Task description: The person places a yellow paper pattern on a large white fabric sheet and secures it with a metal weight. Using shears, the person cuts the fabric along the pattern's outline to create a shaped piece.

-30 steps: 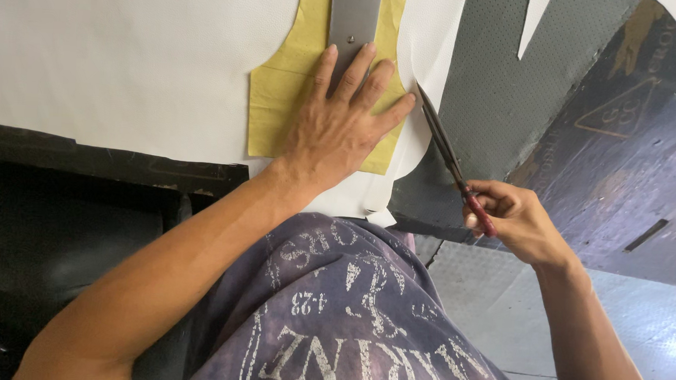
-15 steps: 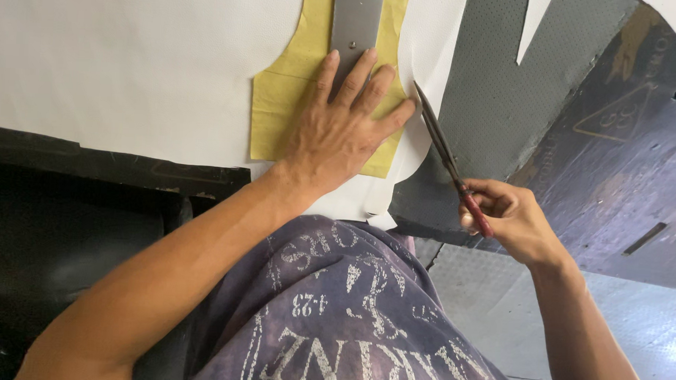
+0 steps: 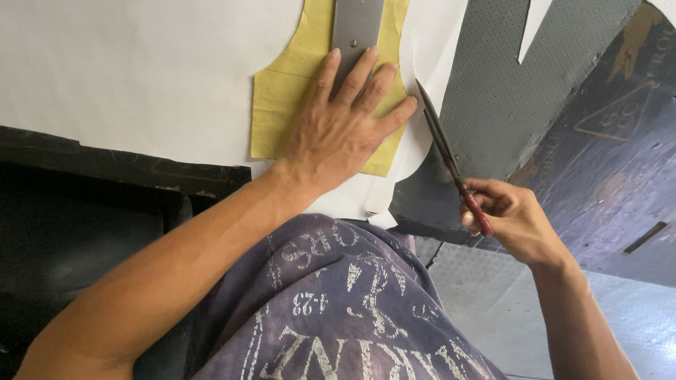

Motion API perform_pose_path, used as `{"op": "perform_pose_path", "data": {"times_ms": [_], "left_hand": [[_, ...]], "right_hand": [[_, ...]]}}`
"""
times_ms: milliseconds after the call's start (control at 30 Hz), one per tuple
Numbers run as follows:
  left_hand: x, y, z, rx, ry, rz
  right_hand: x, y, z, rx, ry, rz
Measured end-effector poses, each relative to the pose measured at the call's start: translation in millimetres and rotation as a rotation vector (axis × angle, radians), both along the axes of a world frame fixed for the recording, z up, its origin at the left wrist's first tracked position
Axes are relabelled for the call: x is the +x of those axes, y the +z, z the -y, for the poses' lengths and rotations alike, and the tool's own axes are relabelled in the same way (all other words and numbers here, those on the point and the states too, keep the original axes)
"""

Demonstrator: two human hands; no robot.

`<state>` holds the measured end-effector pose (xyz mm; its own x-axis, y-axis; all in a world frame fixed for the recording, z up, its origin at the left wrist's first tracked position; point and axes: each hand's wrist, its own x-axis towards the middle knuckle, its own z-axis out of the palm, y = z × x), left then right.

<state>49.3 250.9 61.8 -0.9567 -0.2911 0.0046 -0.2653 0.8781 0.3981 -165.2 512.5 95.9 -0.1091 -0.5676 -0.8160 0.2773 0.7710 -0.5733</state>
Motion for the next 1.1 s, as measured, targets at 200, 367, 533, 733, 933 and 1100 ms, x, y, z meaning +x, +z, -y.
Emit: {"op": "perform_pose_path", "data": {"times_ms": [200, 367, 533, 733, 933, 1100], "left_hand": [[0.2, 1.4, 1.6, -0.016, -0.008, 0.017], [0.8, 3.1, 3.7, -0.012, -0.012, -0.001], [0.7, 4.1, 4.0, -0.038, -0.012, 0.009], [1.1, 4.4, 2.3, -0.034, -0.001, -0.001], [0.9, 4.0, 1.9, -0.045, -0.001, 0.005], [0.4, 3.6, 0.8, -0.05, 0.01, -0.016]], "right_hand": [[3.1, 2.2, 3.2, 0.073, -0.007, -0.03], [7.1, 3.2, 7.9, 0.086, -0.02, -0.063], [11.3, 1.5, 13.2, 0.025, -0.053, -0.023], [12.7, 3.1, 13.7, 0.042, -0.042, -0.034], [15.7, 0.4, 11.8, 0.07, -0.037, -0.045], [24.7, -2.7, 11.3, 0.013, -0.089, -0.013]]}}
